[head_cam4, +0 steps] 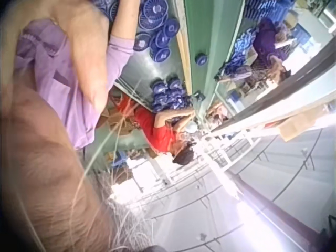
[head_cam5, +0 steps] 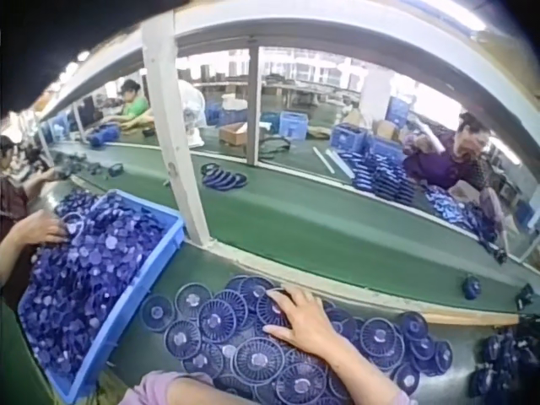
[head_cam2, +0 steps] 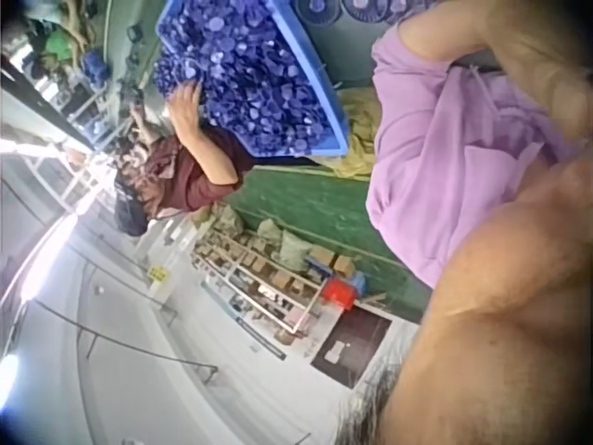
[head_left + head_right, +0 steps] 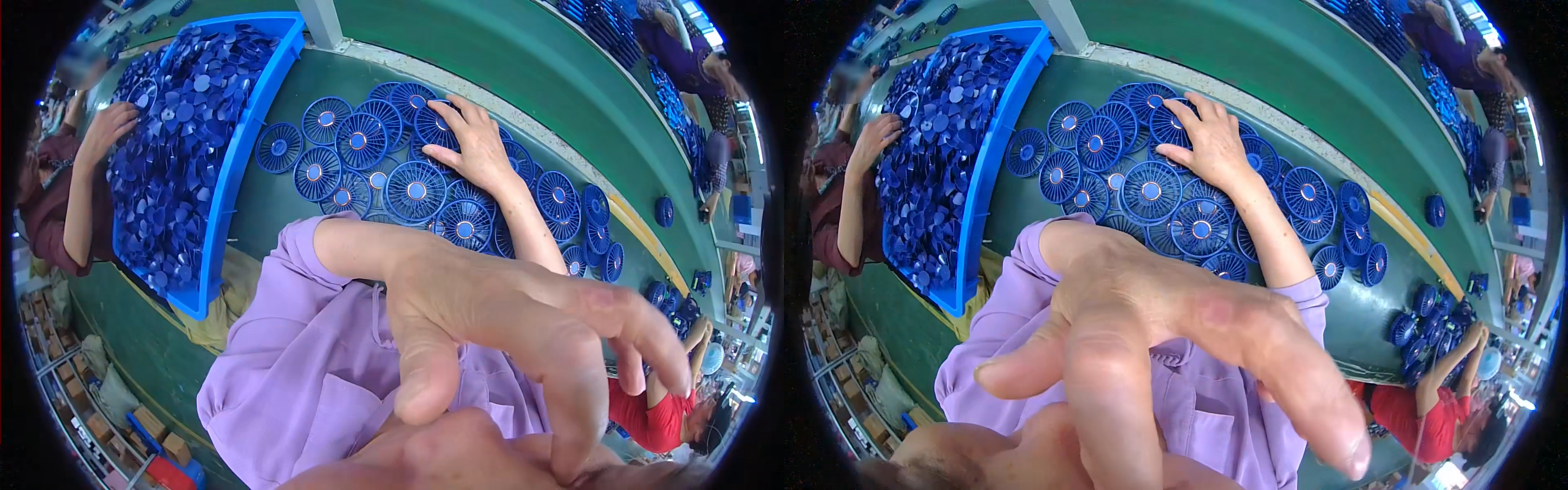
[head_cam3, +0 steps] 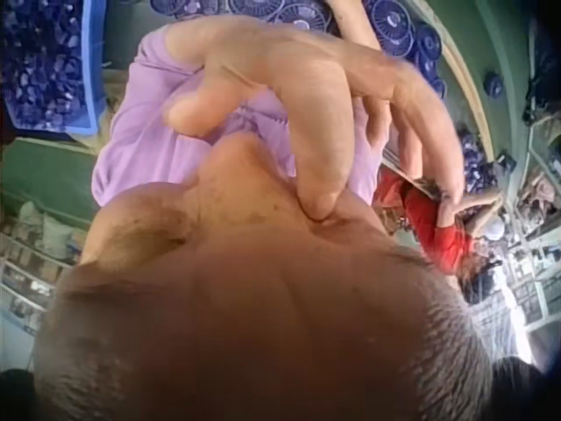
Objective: The person assembles small electric fans by picking up fan bodies and grilles, pressing the components together by hand, and placing the assembled units onto the conveyor belt.
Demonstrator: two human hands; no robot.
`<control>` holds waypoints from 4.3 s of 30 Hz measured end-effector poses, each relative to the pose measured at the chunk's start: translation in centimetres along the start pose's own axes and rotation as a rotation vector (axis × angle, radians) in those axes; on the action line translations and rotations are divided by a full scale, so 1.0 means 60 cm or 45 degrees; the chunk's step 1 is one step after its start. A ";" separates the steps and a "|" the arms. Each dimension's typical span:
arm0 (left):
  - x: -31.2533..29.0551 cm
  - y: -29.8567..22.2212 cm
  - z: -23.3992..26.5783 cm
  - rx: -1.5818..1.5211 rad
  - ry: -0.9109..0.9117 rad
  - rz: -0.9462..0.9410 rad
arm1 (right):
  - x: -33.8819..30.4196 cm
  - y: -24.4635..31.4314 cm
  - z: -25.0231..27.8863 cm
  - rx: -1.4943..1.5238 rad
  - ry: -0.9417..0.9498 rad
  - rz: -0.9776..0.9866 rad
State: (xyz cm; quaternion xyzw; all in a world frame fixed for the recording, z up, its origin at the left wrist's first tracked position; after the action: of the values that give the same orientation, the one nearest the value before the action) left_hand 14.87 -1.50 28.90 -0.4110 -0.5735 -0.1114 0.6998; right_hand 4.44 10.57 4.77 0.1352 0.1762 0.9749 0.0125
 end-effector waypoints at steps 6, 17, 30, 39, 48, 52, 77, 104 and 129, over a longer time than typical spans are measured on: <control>0.013 0.013 -0.006 -0.055 0.010 -0.128 | -0.003 -0.009 0.000 0.004 0.000 -0.009; -0.029 0.031 -0.013 -0.097 -0.201 -0.500 | -0.003 -0.009 0.000 0.058 -0.015 0.005; -0.034 0.007 0.015 -0.117 -0.388 -0.547 | -0.003 -0.008 0.006 0.051 -0.052 0.018; -0.030 0.029 0.015 -0.162 -0.387 -0.377 | -0.005 -0.012 0.000 0.049 -0.043 0.003; -0.037 0.043 0.016 -0.085 -0.107 -0.038 | -0.013 -0.011 0.015 0.035 -0.061 -0.014; -0.142 0.077 0.128 0.455 -0.579 0.531 | -0.016 -0.018 -0.003 -0.007 -0.066 0.051; -0.438 0.014 0.233 2.222 -0.815 1.380 | 0.598 -0.295 -0.061 -0.300 -0.003 -0.229; -0.360 -0.025 0.301 2.321 -0.632 1.641 | 0.354 -0.393 0.090 -0.024 -0.286 -0.032; -0.416 0.149 0.512 1.670 -0.833 1.235 | 0.120 -0.368 0.065 0.899 0.018 -0.337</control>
State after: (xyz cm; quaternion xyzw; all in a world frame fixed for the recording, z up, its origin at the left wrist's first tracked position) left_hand -9.26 17.92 2.71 -0.1359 -0.4559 0.6737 0.5655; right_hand -1.98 33.11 2.47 0.1005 0.5175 0.8450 0.0896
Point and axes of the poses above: each hand's wrist, its own x-axis towards the middle knuckle, its own z-axis out of the back of the hand, y = z × x, the point moved 10 cm from there along x, towards the middle knuckle, and after that the axes turned 6 degrees about z, right-handed, at the moved point
